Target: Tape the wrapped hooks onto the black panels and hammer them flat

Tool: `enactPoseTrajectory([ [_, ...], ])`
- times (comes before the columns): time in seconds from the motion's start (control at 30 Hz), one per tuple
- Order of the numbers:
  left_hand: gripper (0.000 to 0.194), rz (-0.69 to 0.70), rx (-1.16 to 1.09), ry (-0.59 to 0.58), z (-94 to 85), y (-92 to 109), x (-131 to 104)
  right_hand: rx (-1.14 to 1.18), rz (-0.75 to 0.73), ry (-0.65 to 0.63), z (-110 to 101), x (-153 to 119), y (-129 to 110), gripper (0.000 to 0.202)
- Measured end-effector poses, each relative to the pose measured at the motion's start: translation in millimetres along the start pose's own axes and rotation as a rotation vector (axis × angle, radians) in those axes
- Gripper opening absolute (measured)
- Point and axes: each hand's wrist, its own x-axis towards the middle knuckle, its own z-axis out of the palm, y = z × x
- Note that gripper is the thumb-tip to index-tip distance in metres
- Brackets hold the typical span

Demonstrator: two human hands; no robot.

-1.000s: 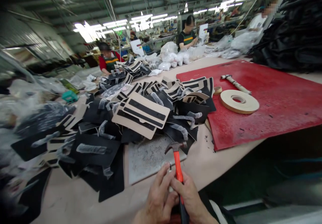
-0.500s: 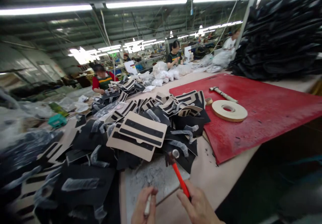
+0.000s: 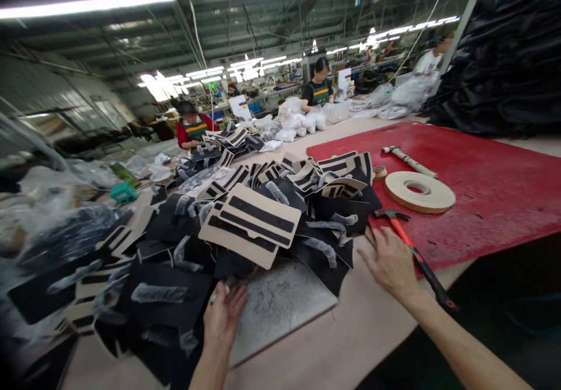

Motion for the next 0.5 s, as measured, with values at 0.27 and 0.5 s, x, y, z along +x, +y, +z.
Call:
enactPoseTrajectory([
  [0.27,0.031,-0.198,-0.209,-0.041,54.8,13,15,0.329,-0.244,0.024,37,-15,-142,0.104],
  [0.5,0.033,-0.242,-0.342,-0.144,143.1,40,43,0.374,-0.321,0.142,53,87,-172,0.064],
])
